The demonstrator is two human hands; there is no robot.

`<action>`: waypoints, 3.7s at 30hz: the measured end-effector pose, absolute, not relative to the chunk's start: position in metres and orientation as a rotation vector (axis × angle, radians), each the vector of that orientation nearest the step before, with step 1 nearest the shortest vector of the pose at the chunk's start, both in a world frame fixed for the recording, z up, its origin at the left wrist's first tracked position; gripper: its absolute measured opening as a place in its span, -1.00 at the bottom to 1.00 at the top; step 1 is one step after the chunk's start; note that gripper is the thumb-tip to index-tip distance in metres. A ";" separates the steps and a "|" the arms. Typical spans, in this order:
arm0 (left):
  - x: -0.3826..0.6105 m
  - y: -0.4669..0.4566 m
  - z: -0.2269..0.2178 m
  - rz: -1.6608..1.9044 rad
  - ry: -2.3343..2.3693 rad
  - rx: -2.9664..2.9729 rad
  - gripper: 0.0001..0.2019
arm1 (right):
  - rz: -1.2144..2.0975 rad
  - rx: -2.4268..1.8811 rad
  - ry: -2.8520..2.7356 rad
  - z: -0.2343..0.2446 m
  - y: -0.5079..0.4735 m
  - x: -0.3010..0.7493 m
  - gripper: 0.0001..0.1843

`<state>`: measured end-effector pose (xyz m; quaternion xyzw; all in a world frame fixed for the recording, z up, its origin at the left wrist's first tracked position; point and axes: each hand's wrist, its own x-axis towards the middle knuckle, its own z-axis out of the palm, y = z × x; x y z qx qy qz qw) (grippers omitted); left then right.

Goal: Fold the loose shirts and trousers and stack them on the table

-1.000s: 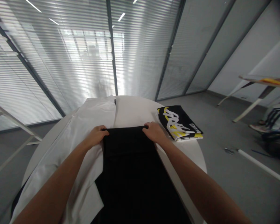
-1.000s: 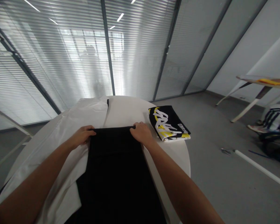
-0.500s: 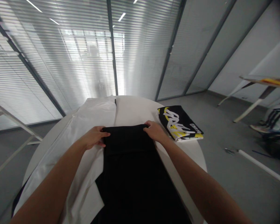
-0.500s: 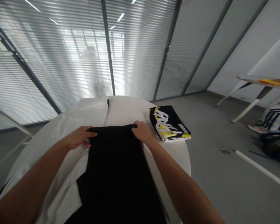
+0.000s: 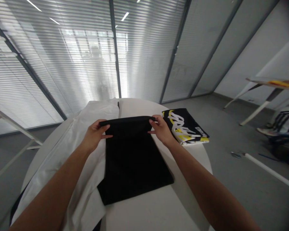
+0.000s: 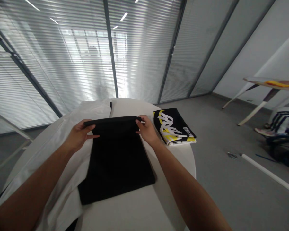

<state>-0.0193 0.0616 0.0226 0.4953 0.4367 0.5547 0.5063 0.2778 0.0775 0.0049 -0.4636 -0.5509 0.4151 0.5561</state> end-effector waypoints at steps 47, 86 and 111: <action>-0.009 0.029 0.059 0.472 1.365 2.108 -0.74 | 0.233 -1.505 -2.298 0.042 0.042 0.274 -0.71; -0.001 0.055 0.003 0.694 1.478 2.096 -0.84 | 0.672 -1.737 -2.271 0.023 0.061 0.281 -0.66; -0.019 0.065 -0.002 1.132 1.223 1.110 -0.71 | 1.958 -1.094 -1.188 0.013 0.062 0.289 -0.61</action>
